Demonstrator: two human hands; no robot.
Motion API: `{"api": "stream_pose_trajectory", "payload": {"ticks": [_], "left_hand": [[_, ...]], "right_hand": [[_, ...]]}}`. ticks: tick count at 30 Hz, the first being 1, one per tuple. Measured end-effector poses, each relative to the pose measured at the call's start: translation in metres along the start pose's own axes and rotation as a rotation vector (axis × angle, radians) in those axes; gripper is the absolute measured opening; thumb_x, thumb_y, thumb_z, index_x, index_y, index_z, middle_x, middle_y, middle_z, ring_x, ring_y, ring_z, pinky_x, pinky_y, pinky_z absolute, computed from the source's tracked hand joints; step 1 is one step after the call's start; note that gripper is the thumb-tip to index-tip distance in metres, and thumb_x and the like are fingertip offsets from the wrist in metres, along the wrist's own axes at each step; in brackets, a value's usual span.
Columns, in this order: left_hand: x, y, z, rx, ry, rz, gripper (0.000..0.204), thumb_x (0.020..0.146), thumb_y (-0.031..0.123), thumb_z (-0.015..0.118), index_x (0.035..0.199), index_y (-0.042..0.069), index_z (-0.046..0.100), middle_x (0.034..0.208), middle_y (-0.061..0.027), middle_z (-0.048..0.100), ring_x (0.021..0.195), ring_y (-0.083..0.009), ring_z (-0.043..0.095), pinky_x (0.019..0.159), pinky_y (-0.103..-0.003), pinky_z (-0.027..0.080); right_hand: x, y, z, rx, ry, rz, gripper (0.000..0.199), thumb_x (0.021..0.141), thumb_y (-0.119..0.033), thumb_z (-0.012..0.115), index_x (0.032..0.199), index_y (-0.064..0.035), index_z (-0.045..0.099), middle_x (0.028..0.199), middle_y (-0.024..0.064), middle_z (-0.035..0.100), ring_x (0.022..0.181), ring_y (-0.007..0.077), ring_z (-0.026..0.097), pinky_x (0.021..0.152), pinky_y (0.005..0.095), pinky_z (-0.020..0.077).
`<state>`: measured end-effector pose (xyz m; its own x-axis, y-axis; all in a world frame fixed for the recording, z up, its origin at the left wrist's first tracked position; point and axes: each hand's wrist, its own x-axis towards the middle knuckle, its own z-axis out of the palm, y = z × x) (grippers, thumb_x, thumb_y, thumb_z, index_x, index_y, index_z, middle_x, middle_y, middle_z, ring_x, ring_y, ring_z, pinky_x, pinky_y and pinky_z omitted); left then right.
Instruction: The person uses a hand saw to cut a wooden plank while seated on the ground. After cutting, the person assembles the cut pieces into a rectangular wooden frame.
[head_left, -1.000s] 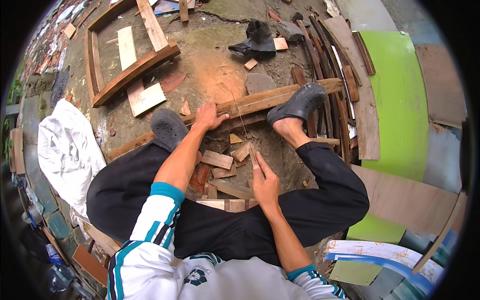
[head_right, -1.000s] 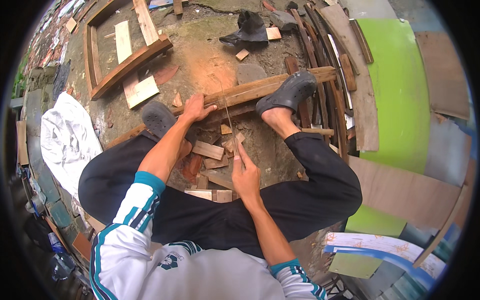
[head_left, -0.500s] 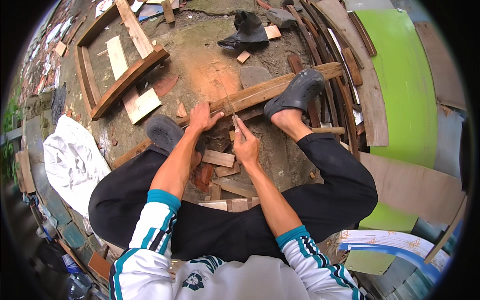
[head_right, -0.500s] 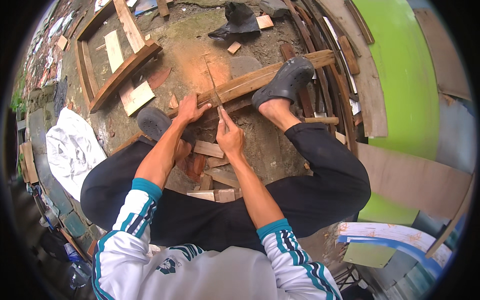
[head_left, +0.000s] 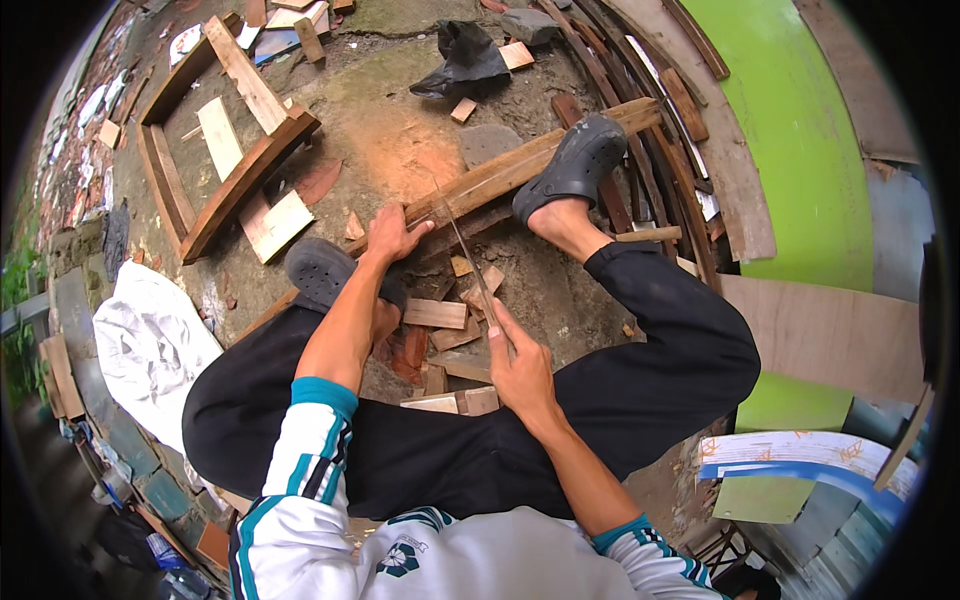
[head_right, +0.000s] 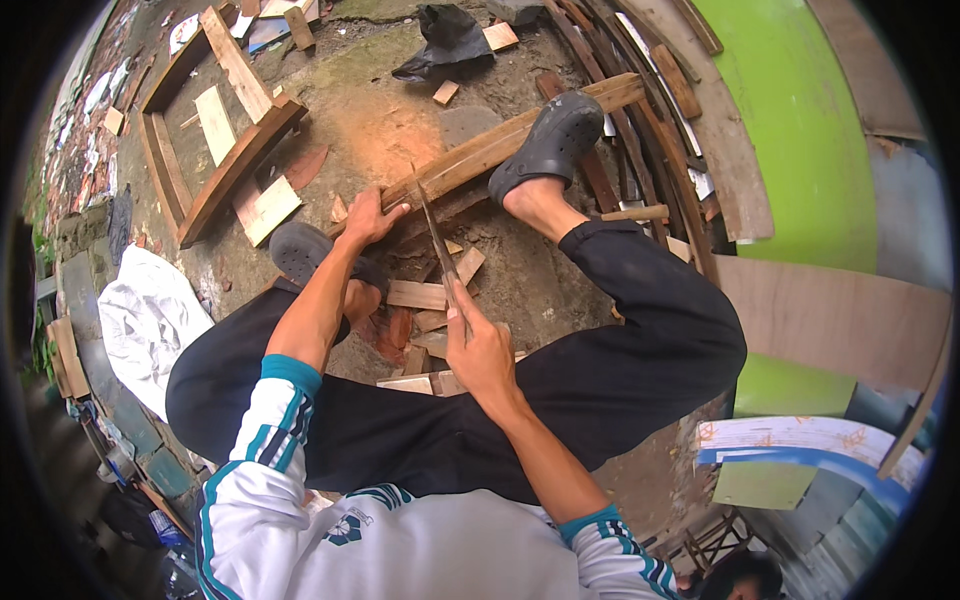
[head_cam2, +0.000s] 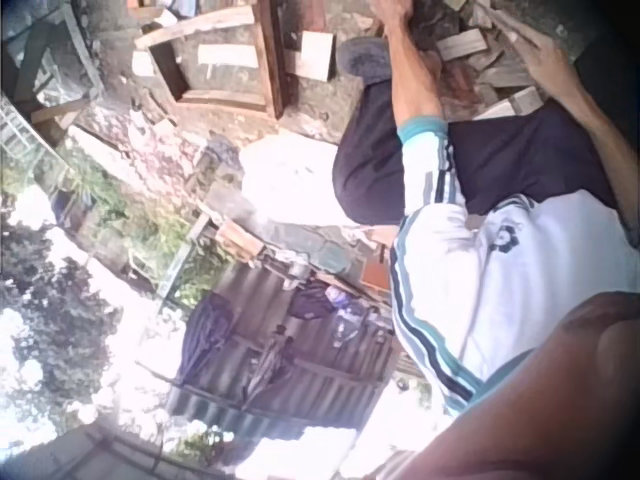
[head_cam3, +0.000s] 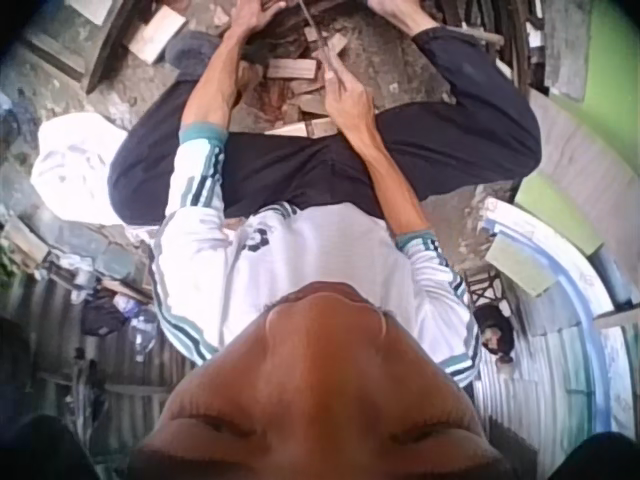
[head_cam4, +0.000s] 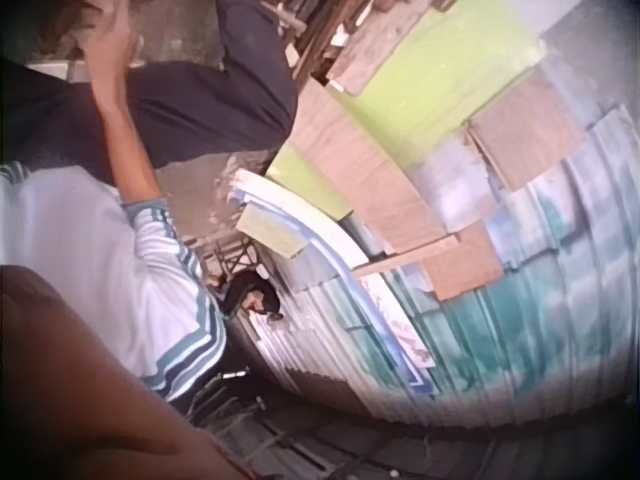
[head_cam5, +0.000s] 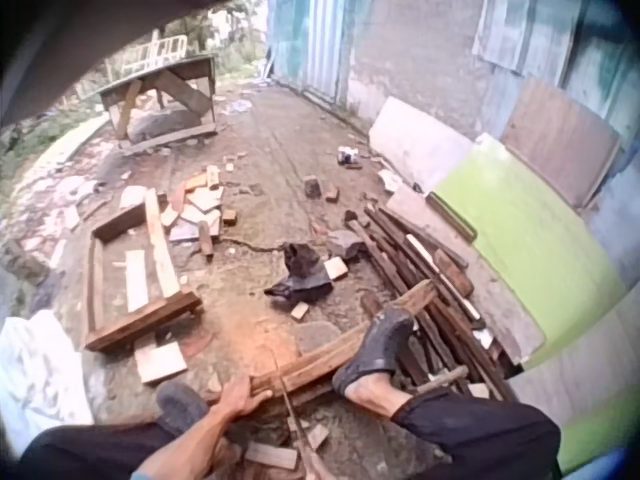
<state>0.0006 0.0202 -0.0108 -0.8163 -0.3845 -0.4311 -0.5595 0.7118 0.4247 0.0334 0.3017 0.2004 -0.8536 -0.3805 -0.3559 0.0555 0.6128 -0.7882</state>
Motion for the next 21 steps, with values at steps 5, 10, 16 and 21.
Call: {"api": "stream_pose_trajectory", "payload": {"ticks": [5, 10, 16, 21], "left_hand": [[0.001, -0.007, 0.004, -0.01, -0.017, -0.005, 0.076, 0.085, 0.058, 0.068, 0.127, -0.004, 0.056, 0.124, -0.0248, 0.06, 0.12, -0.0396, 0.053, 0.1, -0.049, 0.041], [-0.011, 0.005, 0.004, -0.002, -0.023, -0.019, 0.077, 0.085, 0.056, 0.068, 0.13, -0.005, 0.054, 0.125, -0.0255, 0.06, 0.121, -0.039, 0.053, 0.103, -0.049, 0.039], [-0.001, 0.006, -0.005, 0.005, -0.038, -0.019, 0.075, 0.086, 0.057, 0.068, 0.126, -0.005, 0.056, 0.122, -0.0259, 0.061, 0.12, -0.0396, 0.053, 0.101, -0.05, 0.04], [0.001, 0.002, 0.0, -0.018, -0.002, 0.018, 0.076, 0.086, 0.058, 0.068, 0.127, -0.004, 0.056, 0.123, -0.026, 0.061, 0.119, -0.041, 0.054, 0.1, -0.05, 0.041]], "right_hand": [[-0.009, 0.032, -0.003, 0.0, 0.027, -0.067, 0.04, 0.096, -0.018, 0.058, 0.135, -0.0101, 0.063, 0.097, 0.0279, 0.07, 0.084, 0.0414, 0.071, 0.072, 0.0437, 0.0549], [0.114, 0.037, 0.067, 0.087, 0.033, -0.037, 0.038, 0.096, -0.019, 0.057, 0.13, -0.0057, 0.065, 0.113, 0.0268, 0.068, 0.107, 0.0407, 0.067, 0.088, 0.041, 0.0546], [0.166, 0.02, 0.091, 0.011, -0.038, 0.03, 0.046, 0.095, -0.03, 0.056, 0.137, -0.0116, 0.061, 0.112, 0.0296, 0.067, 0.106, 0.046, 0.065, 0.092, 0.0481, 0.0521], [0.123, 0.022, 0.07, 0.052, -0.01, -0.04, 0.045, 0.097, -0.025, 0.054, 0.14, -0.0126, 0.058, 0.11, 0.0301, 0.067, 0.103, 0.0465, 0.065, 0.089, 0.0488, 0.0527]]}}
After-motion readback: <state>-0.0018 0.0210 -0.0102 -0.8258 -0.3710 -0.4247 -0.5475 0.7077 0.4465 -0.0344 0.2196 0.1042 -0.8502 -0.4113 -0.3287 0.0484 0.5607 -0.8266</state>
